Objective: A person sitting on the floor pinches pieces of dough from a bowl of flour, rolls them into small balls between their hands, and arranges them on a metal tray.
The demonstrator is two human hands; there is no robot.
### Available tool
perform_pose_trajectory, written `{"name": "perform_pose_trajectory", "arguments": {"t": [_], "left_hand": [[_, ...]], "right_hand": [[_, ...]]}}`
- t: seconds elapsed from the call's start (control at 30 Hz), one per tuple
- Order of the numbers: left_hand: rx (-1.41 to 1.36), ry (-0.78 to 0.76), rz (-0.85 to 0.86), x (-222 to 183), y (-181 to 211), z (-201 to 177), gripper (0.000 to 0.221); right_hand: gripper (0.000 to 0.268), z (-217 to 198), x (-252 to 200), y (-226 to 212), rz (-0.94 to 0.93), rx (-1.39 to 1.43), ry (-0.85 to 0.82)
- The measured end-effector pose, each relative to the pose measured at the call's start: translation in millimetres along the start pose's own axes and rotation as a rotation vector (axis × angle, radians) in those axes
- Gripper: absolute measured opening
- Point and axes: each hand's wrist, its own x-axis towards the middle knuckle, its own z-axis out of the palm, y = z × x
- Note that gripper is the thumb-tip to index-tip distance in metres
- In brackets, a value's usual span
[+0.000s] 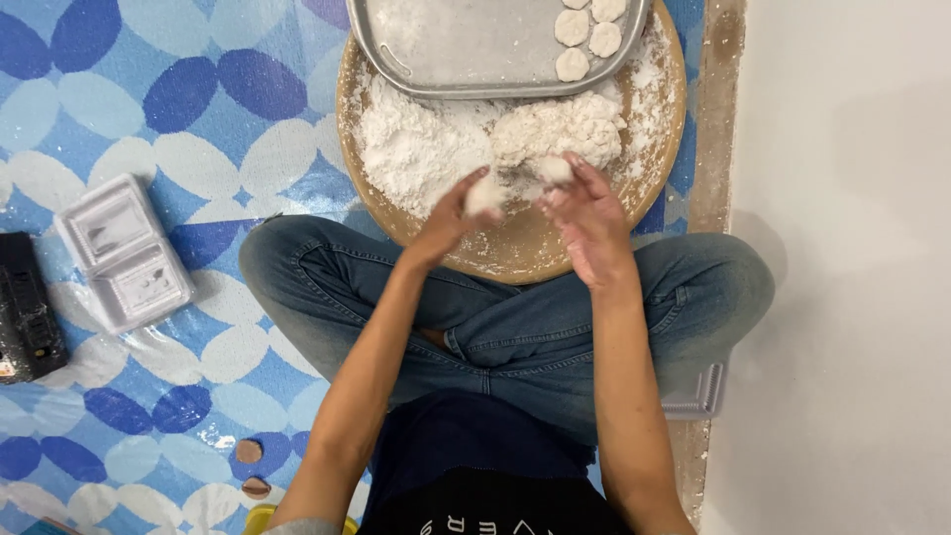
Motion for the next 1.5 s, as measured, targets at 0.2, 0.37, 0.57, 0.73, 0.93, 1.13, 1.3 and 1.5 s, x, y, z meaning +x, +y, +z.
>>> {"name": "perform_pose_trajectory", "arguments": {"t": [0.2, 0.37, 0.57, 0.73, 0.93, 1.13, 1.3, 1.5], "left_hand": [[0.124, -0.005, -0.028, 2, -19, 45, 0.081], [-0.065, 0.282, 0.068, 10, -26, 12, 0.036], [-0.398, 0.186, -0.040, 5, -23, 8, 0.038], [-0.221, 0.194, 0.039, 8, -33, 6, 0.042], [-0.621, 0.064, -0.085, 5, -31, -2, 0.037], [-0.843, -0.224, -0.035, -6, -19, -4, 0.047], [-0.935, -0.186, -0.174, 1, -15, -12, 0.083], [-0.366, 0.395, 0.107, 0, -20, -4, 0.061]], "right_hand": [[0.081, 14, -15, 0, -0.079, -0.561, -0.127], [0.087, 29, -25, 7, 0.001, -0.908, -0.143], [0.087, 39, -16, 22, 0.047, -0.920, -0.252], [0.091, 39, -13, 24, 0.017, -0.837, -0.164], [0.060, 17, -8, 59, -0.267, -1.186, -0.199], [0.071, 11, 6, 72, -0.427, -1.384, -0.314], [0.027, 27, -3, 60, -0.242, -1.390, -0.108], [0.079, 13, 16, 69, 0.121, -1.189, 0.094]]}}
